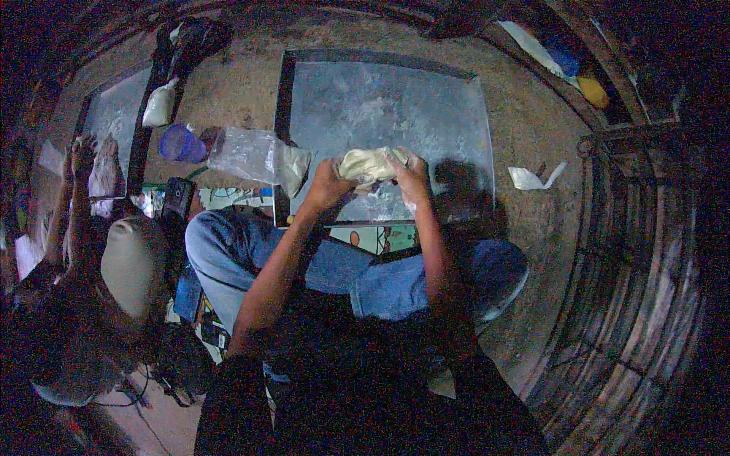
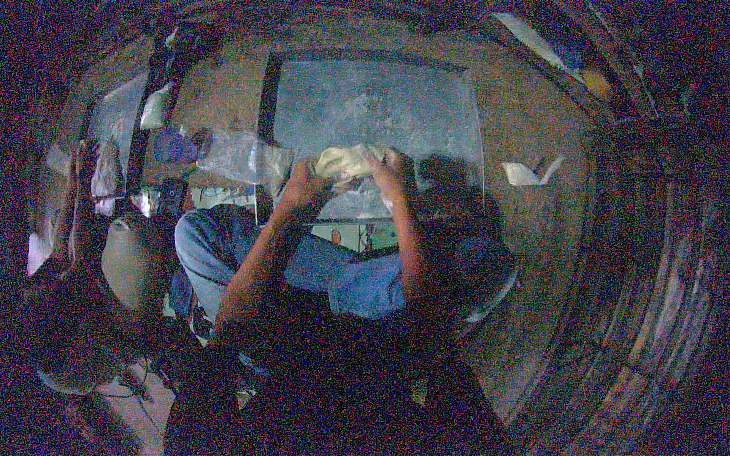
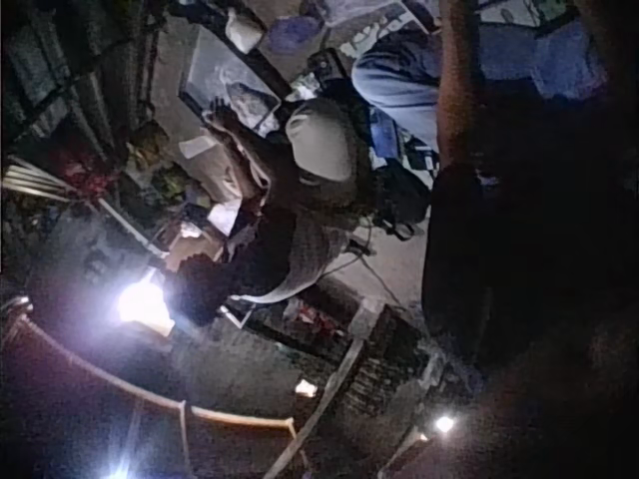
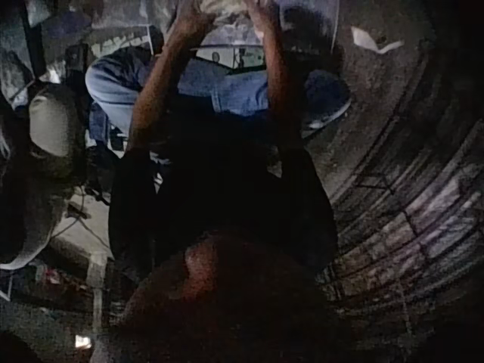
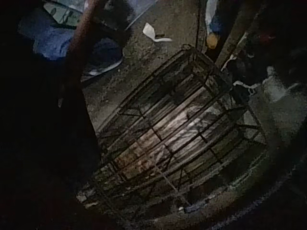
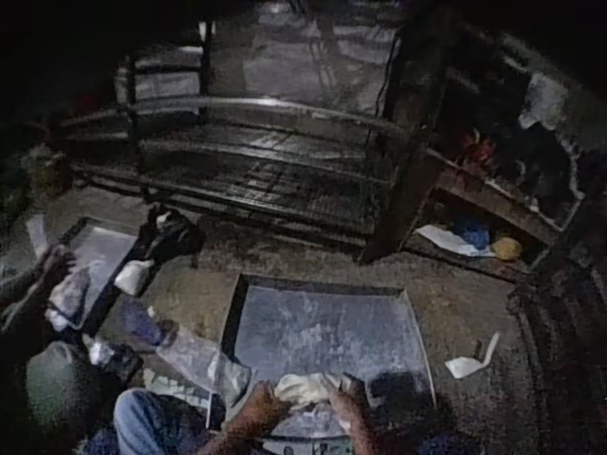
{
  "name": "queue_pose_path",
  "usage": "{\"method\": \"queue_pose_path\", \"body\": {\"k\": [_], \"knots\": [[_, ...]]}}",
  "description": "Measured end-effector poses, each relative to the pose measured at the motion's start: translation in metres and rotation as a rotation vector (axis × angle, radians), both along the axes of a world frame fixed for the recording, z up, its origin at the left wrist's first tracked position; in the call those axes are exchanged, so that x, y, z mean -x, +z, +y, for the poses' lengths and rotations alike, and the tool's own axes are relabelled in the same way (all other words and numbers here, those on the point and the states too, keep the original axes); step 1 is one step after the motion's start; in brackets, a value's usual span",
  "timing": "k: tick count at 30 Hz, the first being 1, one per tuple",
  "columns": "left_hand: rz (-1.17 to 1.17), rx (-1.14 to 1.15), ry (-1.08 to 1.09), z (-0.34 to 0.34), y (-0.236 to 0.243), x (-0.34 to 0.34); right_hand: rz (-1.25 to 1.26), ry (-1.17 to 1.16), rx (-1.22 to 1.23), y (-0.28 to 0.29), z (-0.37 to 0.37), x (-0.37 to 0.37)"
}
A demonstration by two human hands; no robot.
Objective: The person kneads a piece of dough on a metal tray with flour by hand, repeatedly stretching, folding, and pressing it.
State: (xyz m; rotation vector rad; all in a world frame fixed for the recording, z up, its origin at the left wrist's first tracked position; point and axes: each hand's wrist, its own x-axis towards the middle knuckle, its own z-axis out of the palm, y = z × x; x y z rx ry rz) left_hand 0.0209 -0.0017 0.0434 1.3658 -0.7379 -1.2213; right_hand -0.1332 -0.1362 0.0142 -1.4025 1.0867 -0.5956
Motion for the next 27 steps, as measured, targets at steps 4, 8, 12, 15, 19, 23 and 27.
{"method": "queue_pose_path", "body": {"k": [4,8,12,15,19,23,27], "knots": [[0.007,-0.025,-0.104,-0.002,0.008,-0.006,-0.008,0.035,-0.105,0.002,0.0,0.004],[0.4,-0.032,-0.019,-0.005,0.041,0.002,-0.06,0.012,0.02,-0.006,-0.003,0.008],[0.471,-0.043,0.071,-0.006,0.044,0.004,-0.013,0.257,0.132,0.009,-0.006,0.009],[0.355,-0.068,0.174,-0.005,0.029,0.002,0.153,0.406,0.32,0.022,0.001,0.002],[0.272,-0.098,0.235,-0.003,0.02,-0.001,0.247,0.398,0.548,0.028,0.006,0.001],[0.283,-0.023,0.199,-0.003,0.021,-0.004,0.167,0.422,0.369,0.015,-0.009,0.007],[0.115,-0.209,0.128,-0.007,0.066,0.009,0.073,0.413,0.196,-0.006,-0.019,0.023]]}}
